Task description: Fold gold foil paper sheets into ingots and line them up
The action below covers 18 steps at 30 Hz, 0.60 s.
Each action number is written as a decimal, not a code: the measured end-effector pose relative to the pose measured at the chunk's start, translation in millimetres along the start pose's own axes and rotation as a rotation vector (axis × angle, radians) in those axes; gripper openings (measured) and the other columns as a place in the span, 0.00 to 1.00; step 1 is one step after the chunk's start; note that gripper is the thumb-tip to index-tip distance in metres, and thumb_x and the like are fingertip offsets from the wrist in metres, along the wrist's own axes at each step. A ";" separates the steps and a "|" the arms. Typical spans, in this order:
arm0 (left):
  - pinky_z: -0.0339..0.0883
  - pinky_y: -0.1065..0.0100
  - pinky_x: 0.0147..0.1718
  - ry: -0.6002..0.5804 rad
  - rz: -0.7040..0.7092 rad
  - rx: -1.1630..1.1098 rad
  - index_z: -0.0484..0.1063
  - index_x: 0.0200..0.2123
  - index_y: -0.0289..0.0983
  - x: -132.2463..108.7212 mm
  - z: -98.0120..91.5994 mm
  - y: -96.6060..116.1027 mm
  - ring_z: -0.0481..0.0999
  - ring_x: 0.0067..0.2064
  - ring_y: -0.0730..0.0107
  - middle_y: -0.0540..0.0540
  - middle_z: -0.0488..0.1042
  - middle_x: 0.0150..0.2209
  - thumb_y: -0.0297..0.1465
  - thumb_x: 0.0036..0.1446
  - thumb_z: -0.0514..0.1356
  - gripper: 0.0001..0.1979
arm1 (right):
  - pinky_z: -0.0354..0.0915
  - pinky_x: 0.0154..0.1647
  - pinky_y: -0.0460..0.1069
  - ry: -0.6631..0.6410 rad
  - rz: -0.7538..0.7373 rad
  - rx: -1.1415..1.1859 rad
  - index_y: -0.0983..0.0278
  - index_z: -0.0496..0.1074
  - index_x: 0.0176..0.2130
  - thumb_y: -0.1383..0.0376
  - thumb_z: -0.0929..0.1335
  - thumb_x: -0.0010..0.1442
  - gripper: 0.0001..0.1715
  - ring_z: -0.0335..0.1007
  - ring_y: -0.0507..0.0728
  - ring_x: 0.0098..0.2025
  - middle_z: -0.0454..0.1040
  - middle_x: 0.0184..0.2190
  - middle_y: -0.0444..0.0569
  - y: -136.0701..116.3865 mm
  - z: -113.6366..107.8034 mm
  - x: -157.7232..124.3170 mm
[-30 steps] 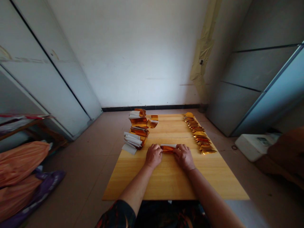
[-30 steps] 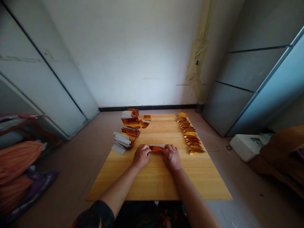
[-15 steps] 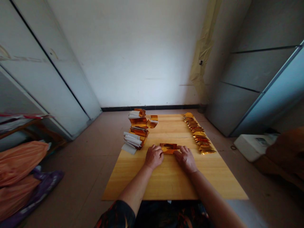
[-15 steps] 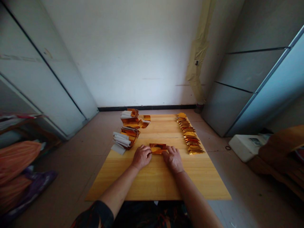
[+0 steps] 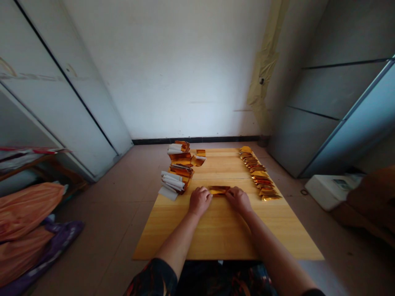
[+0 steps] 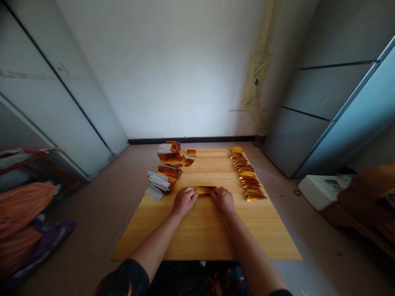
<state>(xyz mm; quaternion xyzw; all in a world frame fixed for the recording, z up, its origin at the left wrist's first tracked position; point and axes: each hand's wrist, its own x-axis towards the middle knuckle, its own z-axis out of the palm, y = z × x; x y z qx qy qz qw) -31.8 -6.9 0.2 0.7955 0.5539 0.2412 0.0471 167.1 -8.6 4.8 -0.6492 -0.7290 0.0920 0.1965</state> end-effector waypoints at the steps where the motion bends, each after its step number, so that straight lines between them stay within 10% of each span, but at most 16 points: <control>1: 0.61 0.67 0.42 -0.006 -0.034 -0.001 0.74 0.29 0.38 2.0 1.0 -0.3 0.69 0.40 0.68 0.46 0.74 0.35 0.31 0.58 0.56 0.08 | 0.57 0.36 0.44 0.013 0.031 -0.025 0.62 0.75 0.33 0.63 0.63 0.61 0.12 0.69 0.52 0.37 0.75 0.34 0.48 -1.6 1.7 0.4; 18: 0.61 0.68 0.38 -0.171 -0.208 0.172 0.72 0.32 0.38 15.9 0.1 8.9 0.71 0.40 0.67 0.46 0.73 0.35 0.33 0.58 0.55 0.07 | 0.55 0.30 0.45 -0.126 0.237 -0.096 0.60 0.74 0.33 0.59 0.66 0.56 0.09 0.71 0.54 0.36 0.77 0.35 0.47 -13.5 -10.2 12.5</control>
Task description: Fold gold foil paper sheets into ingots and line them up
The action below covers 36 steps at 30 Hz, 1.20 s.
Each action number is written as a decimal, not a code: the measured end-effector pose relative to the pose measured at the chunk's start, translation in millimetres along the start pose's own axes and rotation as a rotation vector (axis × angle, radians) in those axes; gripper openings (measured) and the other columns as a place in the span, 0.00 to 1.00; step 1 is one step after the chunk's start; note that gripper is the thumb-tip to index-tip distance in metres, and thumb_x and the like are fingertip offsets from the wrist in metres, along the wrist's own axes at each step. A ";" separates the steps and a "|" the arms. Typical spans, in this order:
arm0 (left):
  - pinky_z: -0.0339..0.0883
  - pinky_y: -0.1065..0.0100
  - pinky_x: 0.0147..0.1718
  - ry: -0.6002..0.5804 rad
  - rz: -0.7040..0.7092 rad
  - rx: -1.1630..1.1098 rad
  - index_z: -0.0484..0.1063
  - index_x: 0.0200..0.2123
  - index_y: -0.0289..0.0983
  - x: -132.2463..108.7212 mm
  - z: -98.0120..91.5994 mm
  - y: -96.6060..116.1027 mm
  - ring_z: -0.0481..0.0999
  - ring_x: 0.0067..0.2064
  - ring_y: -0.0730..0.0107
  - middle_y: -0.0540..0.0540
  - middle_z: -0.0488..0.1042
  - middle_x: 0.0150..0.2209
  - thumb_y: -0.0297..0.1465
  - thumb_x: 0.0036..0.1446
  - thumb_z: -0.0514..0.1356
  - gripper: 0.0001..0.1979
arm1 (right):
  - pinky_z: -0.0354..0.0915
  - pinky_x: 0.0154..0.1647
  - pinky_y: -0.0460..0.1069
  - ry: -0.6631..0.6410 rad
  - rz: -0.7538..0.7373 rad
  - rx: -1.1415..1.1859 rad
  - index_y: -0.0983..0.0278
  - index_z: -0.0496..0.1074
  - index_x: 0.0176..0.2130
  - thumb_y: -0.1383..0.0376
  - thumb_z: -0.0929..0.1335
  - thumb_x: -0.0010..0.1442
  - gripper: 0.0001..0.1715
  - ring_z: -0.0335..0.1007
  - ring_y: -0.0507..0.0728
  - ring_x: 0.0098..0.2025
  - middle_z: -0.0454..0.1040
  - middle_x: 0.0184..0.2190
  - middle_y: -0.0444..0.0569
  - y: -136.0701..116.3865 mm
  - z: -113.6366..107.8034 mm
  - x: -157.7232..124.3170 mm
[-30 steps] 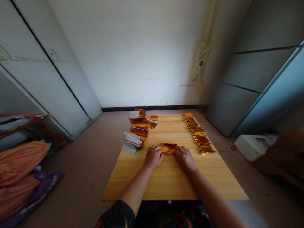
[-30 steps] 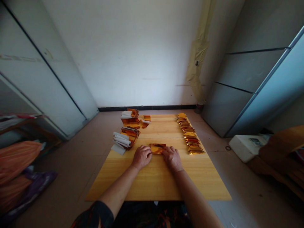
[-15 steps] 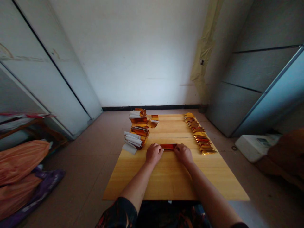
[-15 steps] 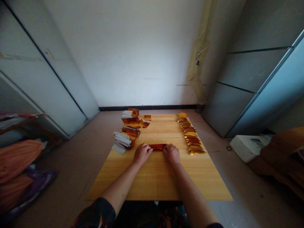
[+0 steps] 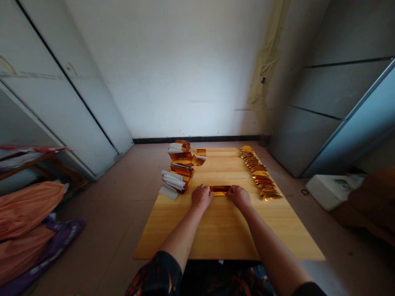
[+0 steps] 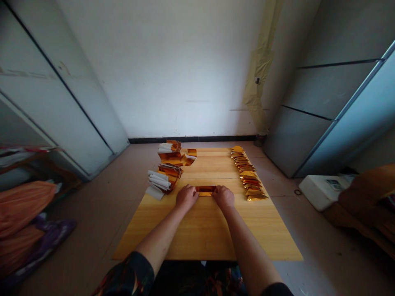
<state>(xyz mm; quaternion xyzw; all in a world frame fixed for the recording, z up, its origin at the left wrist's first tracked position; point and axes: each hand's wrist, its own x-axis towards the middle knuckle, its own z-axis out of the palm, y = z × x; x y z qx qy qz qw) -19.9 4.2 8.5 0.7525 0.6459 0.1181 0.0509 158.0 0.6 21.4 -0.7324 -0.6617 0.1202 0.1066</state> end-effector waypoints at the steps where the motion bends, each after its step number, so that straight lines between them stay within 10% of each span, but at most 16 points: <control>1: 0.61 0.68 0.38 -0.012 -0.004 0.008 0.72 0.32 0.38 0.5 -0.7 0.7 0.71 0.40 0.66 0.46 0.73 0.36 0.33 0.58 0.55 0.08 | 0.55 0.30 0.45 -0.014 0.009 0.008 0.60 0.75 0.33 0.59 0.66 0.56 0.09 0.72 0.54 0.36 0.77 0.35 0.47 -0.4 -1.0 0.8; 14: 0.62 0.65 0.37 -0.004 -0.014 0.069 0.70 0.35 0.38 -3.1 -5.3 7.0 0.71 0.42 0.63 0.44 0.72 0.37 0.33 0.58 0.54 0.07 | 0.57 0.30 0.46 -0.084 0.080 -0.023 0.62 0.74 0.36 0.57 0.67 0.55 0.12 0.72 0.57 0.39 0.76 0.37 0.51 -7.0 -9.9 5.5; 30: 0.61 0.65 0.39 0.077 -0.011 0.081 0.66 0.39 0.38 -8.4 1.8 9.6 0.70 0.43 0.62 0.44 0.72 0.38 0.31 0.58 0.55 0.06 | 0.56 0.33 0.47 0.223 -0.136 -0.191 0.63 0.65 0.40 0.71 0.60 0.63 0.08 0.68 0.55 0.38 0.71 0.39 0.51 -21.6 3.0 -16.4; 36: 0.61 0.63 0.40 0.042 0.023 0.065 0.68 0.37 0.37 -8.6 -2.1 11.5 0.70 0.44 0.61 0.43 0.73 0.38 0.31 0.59 0.54 0.05 | 0.57 0.36 0.46 0.078 -0.209 -0.137 0.62 0.70 0.39 0.69 0.59 0.63 0.12 0.70 0.54 0.40 0.74 0.39 0.50 -14.7 6.1 -11.1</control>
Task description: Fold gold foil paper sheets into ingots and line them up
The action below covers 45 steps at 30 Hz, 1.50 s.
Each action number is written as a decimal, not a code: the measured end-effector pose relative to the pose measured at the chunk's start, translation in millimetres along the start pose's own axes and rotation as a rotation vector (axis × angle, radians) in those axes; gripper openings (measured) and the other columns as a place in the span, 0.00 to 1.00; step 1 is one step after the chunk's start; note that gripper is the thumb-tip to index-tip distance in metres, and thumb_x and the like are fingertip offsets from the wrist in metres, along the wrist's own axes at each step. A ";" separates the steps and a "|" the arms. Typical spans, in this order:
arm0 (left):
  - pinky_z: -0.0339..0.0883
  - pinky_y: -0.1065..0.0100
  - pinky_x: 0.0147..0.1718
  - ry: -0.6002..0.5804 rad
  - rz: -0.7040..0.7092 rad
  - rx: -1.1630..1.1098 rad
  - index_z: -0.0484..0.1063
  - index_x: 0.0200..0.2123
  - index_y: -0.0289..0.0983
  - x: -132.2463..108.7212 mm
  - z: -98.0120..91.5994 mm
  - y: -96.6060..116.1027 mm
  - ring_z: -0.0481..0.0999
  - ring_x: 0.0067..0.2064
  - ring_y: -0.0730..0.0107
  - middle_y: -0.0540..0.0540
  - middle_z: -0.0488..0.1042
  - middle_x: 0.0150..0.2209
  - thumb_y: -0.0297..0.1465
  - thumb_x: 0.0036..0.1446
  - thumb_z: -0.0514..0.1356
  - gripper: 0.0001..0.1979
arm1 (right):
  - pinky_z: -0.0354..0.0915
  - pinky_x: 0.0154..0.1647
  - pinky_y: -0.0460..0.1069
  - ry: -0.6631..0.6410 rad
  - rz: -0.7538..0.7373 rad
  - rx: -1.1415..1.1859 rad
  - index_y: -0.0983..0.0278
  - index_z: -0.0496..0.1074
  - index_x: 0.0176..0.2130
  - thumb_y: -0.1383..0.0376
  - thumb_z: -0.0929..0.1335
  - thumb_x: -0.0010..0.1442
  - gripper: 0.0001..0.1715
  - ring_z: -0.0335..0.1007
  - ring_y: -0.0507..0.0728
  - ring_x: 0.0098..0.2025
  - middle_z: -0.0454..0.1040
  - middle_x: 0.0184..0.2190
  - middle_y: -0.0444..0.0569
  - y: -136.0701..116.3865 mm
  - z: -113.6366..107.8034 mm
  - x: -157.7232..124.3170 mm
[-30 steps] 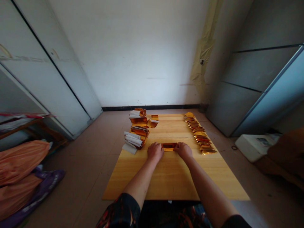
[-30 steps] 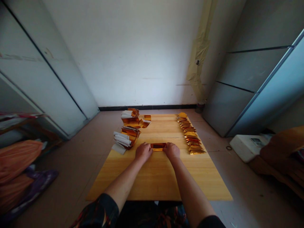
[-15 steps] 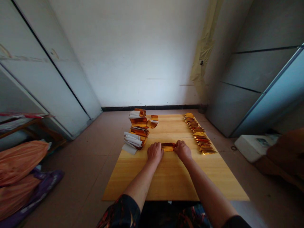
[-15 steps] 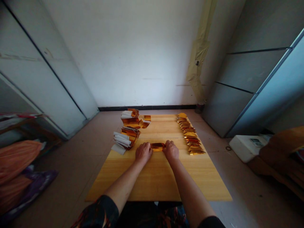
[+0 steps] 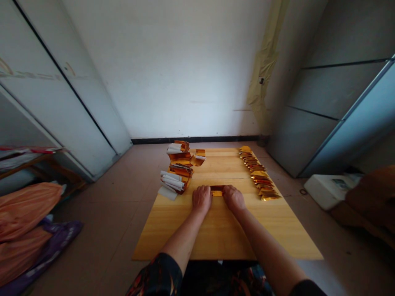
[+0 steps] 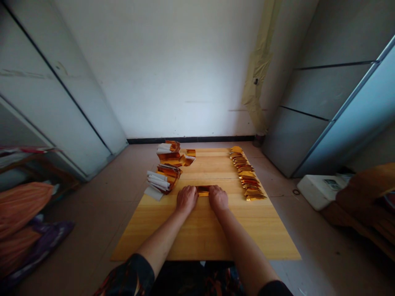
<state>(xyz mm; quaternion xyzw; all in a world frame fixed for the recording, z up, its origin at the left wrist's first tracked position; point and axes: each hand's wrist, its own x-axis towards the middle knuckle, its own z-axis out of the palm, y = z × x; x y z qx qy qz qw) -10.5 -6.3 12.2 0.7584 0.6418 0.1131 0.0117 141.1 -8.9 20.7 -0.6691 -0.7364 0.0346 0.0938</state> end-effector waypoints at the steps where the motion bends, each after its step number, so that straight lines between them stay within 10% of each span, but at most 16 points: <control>1: 0.61 0.63 0.40 -0.009 0.002 -0.003 0.69 0.37 0.37 0.3 -0.8 0.1 0.70 0.44 0.61 0.43 0.73 0.38 0.31 0.59 0.54 0.05 | 0.58 0.36 0.45 -0.032 0.023 0.029 0.62 0.71 0.39 0.68 0.59 0.63 0.12 0.70 0.53 0.40 0.74 0.39 0.50 1.0 -0.5 1.8; 17: 0.59 0.60 0.44 -0.054 -0.104 -0.024 0.71 0.41 0.37 1.6 1.2 4.5 0.69 0.47 0.58 0.41 0.73 0.41 0.42 0.57 0.56 0.15 | 0.62 0.39 0.50 -0.210 0.212 0.079 0.63 0.71 0.41 0.51 0.68 0.53 0.21 0.71 0.60 0.45 0.73 0.44 0.55 -13.3 -14.0 15.7; 30: 0.61 0.62 0.41 -0.084 -0.113 -0.065 0.70 0.37 0.39 3.0 -7.1 0.5 0.70 0.45 0.61 0.45 0.74 0.40 0.35 0.56 0.55 0.08 | 0.56 0.32 0.44 -0.191 0.197 0.269 0.63 0.73 0.31 0.69 0.69 0.47 0.07 0.70 0.54 0.38 0.76 0.35 0.48 8.6 -6.1 23.2; 45: 0.60 0.66 0.43 -0.117 -0.071 -0.082 0.70 0.40 0.41 -3.4 -11.8 -9.8 0.70 0.47 0.65 0.46 0.73 0.41 0.26 0.59 0.52 0.09 | 0.54 0.31 0.42 -0.120 0.173 0.323 0.64 0.73 0.30 0.77 0.64 0.48 0.13 0.68 0.51 0.35 0.76 0.32 0.47 22.6 2.8 25.5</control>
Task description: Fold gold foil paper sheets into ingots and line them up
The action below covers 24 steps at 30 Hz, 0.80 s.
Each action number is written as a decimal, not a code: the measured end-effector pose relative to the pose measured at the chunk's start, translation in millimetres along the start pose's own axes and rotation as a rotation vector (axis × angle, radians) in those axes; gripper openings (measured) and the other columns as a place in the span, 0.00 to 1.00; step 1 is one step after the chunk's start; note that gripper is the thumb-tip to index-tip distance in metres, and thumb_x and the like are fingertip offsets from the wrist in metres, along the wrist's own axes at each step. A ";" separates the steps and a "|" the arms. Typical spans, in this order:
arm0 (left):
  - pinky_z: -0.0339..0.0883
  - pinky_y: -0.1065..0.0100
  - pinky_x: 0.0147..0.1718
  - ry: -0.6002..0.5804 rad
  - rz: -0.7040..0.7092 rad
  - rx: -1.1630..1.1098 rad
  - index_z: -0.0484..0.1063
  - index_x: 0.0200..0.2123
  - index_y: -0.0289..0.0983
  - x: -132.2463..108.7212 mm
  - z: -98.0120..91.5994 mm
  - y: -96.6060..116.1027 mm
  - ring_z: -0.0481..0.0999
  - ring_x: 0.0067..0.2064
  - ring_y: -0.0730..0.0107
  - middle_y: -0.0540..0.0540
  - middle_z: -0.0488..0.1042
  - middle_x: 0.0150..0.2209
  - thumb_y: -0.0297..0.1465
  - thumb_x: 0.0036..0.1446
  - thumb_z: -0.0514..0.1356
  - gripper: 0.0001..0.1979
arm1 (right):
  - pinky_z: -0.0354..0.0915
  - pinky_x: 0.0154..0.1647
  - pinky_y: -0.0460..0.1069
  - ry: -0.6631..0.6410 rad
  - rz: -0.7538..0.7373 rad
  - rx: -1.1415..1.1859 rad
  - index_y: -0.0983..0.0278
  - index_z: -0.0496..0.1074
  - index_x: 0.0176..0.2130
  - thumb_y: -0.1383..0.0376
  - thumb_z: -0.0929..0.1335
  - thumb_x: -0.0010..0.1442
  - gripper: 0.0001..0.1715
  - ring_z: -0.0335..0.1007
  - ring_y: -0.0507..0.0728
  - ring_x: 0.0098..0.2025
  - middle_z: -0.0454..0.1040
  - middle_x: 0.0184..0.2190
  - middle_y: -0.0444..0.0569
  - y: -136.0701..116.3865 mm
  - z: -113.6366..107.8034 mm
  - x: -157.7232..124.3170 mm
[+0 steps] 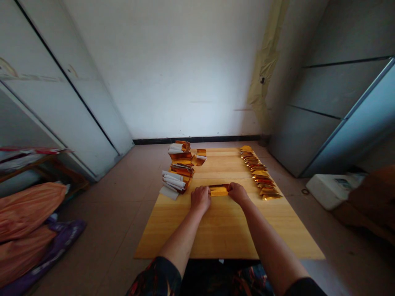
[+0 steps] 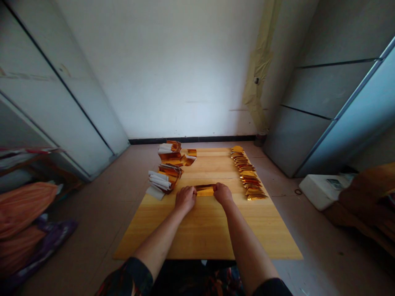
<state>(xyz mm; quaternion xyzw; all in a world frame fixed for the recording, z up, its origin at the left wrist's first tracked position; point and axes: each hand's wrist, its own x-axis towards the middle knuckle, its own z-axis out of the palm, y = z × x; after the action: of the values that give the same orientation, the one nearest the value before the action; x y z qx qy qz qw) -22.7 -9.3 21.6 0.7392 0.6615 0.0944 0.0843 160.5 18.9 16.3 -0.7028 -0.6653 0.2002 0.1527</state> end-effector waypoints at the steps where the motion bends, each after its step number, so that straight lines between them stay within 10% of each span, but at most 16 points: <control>1: 0.60 0.66 0.44 -0.008 -0.005 0.001 0.70 0.40 0.41 0.0 -0.3 0.3 0.69 0.47 0.65 0.46 0.73 0.42 0.26 0.59 0.52 0.10 | 0.54 0.32 0.42 0.003 -0.002 -0.006 0.64 0.73 0.31 0.77 0.64 0.49 0.13 0.68 0.52 0.35 0.76 0.32 0.47 0.2 0.5 0.1; 24: 0.58 0.64 0.44 0.184 0.159 -0.126 0.72 0.39 0.42 -4.3 17.7 -6.4 0.68 0.45 0.64 0.46 0.71 0.39 0.31 0.55 0.58 0.07 | 0.57 0.33 0.43 0.054 -0.023 -0.048 0.60 0.76 0.36 0.69 0.66 0.54 0.11 0.68 0.51 0.34 0.69 0.37 0.48 0.4 3.3 -13.0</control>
<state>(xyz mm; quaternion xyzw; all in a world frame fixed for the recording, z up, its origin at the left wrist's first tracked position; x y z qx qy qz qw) -24.9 -12.9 2.7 0.7708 0.5986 0.2092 0.0619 158.8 5.8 14.2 -0.7036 -0.6737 0.1632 0.1560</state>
